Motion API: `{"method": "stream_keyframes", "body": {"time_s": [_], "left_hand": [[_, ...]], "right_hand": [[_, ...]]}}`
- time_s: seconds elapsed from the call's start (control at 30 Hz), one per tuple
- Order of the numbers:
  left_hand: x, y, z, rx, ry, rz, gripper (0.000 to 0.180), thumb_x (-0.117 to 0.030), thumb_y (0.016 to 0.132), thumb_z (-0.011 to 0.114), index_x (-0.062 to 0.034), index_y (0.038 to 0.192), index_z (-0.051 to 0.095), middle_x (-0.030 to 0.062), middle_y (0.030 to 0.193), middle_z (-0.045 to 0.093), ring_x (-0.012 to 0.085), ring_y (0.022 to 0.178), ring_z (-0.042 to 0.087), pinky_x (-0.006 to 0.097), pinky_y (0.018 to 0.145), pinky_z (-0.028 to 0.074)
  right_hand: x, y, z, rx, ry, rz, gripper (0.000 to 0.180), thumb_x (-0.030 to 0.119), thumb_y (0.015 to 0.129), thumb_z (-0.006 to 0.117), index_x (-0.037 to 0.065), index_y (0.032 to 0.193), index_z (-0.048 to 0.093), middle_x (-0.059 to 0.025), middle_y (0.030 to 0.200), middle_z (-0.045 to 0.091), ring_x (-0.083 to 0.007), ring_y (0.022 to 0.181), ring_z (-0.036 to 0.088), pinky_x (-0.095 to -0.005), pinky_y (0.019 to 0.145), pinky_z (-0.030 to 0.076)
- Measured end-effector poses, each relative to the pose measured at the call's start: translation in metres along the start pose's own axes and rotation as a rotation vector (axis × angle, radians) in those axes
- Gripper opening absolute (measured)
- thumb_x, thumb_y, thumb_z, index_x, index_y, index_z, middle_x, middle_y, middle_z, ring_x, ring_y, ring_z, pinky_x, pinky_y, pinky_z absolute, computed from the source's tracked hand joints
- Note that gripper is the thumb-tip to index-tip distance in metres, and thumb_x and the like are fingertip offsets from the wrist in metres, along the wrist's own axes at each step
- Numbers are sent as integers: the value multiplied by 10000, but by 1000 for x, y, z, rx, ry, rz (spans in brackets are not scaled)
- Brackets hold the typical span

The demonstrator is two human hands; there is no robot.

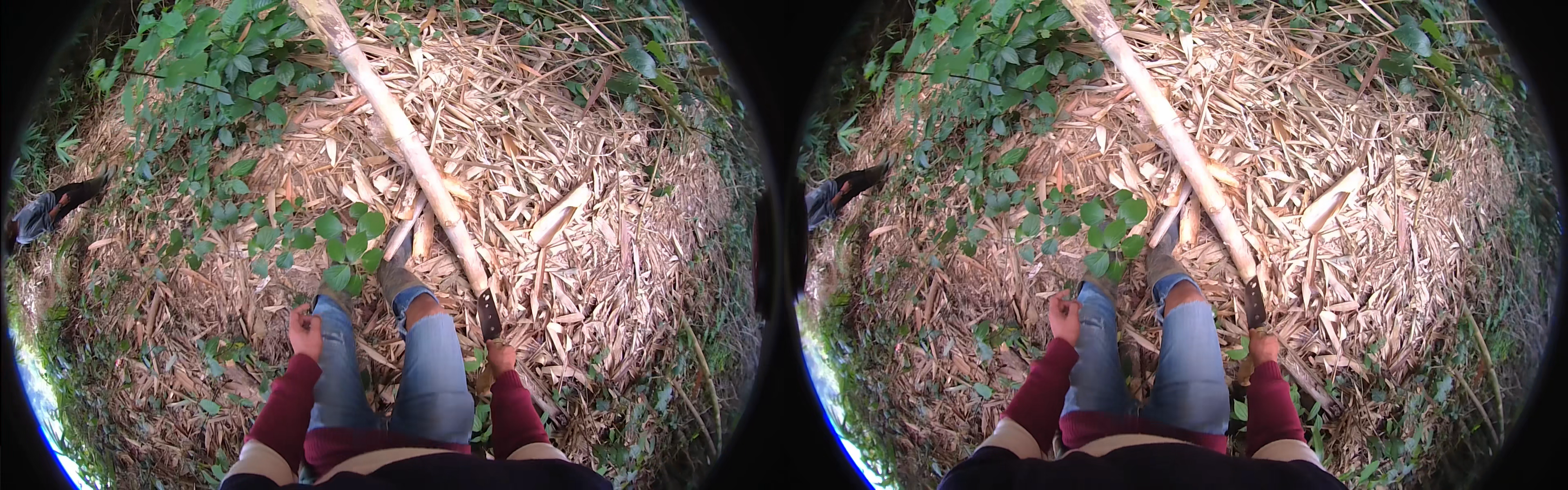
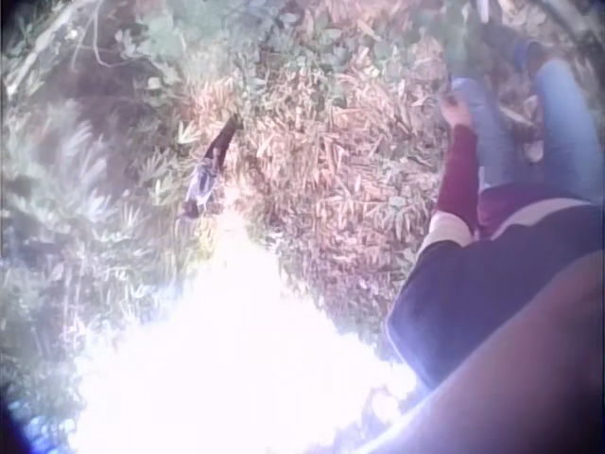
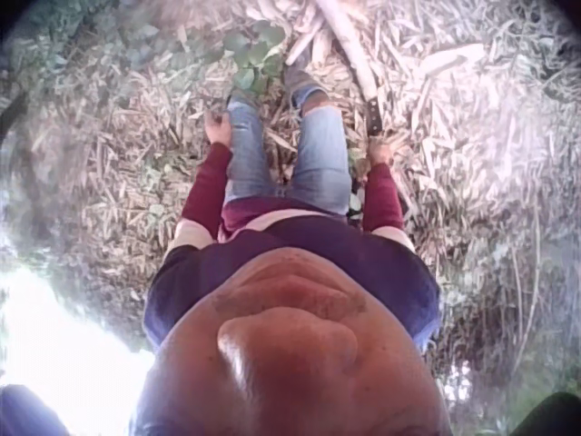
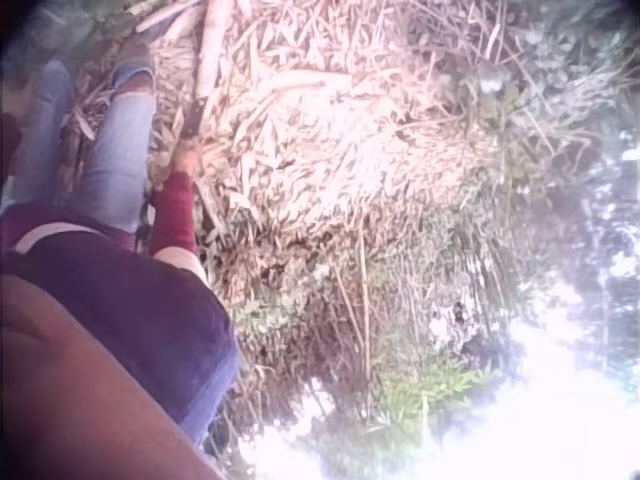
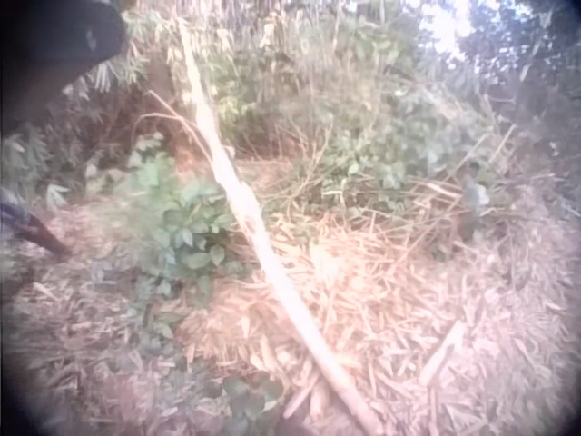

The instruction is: The person uses a machete to chop a large piece of bamboo into smaller sections on the forest floor. They then pick up a long bamboo pole and use the machete to strip the outer layers and cut it into smaller pieces.

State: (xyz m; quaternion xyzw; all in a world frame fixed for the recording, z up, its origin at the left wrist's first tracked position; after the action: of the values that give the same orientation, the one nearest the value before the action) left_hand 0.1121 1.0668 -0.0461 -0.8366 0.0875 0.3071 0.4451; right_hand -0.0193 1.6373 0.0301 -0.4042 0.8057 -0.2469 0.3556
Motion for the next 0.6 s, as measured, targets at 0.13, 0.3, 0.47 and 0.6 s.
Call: {"method": "stream_keyframes", "body": {"time_s": [0.13,0.3,0.47,0.6], "left_hand": [[-23,2,-37,2,-15,126,353,-56,874,650,-70,1216,563,35,799,658,113,720,598,290,694,493],[-24,-18,-14,143,199,113,377,-90,847,668,-81,1212,573,55,852,650,199,803,620,352,772,493],[-6,-39,9,186,559,237,445,-158,772,696,-121,1205,599,61,939,632,304,972,566,432,925,425],[15,-46,-11,85,355,116,429,-109,779,675,-88,1199,591,69,922,628,311,961,576,443,945,429]], "right_hand": [[-1,-24,5,66,5,-62,538,413,861,657,-118,947,650,-343,983,677,-466,982,670,-510,872,541],[170,21,2,120,-72,-476,537,425,926,586,-84,1099,591,-361,997,663,-463,991,669,-517,879,541],[400,74,-7,84,-187,-510,533,457,926,527,-37,1004,712,-317,1058,678,-428,1031,672,-474,928,526],[561,14,-45,-151,-218,-729,318,247,948,598,16,1164,631,-198,1032,696,-317,948,708,-434,854,574]]}}
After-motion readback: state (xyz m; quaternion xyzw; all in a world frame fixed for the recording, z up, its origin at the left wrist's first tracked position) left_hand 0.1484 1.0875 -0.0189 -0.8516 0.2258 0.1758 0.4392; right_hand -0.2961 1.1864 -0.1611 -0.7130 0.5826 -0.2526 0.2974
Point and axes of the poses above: each hand's wrist, its own y-axis towards the middle knuckle, its own z-axis out of the palm, x = y × z, the point moved 9 cm from there along y, towards the middle knuckle
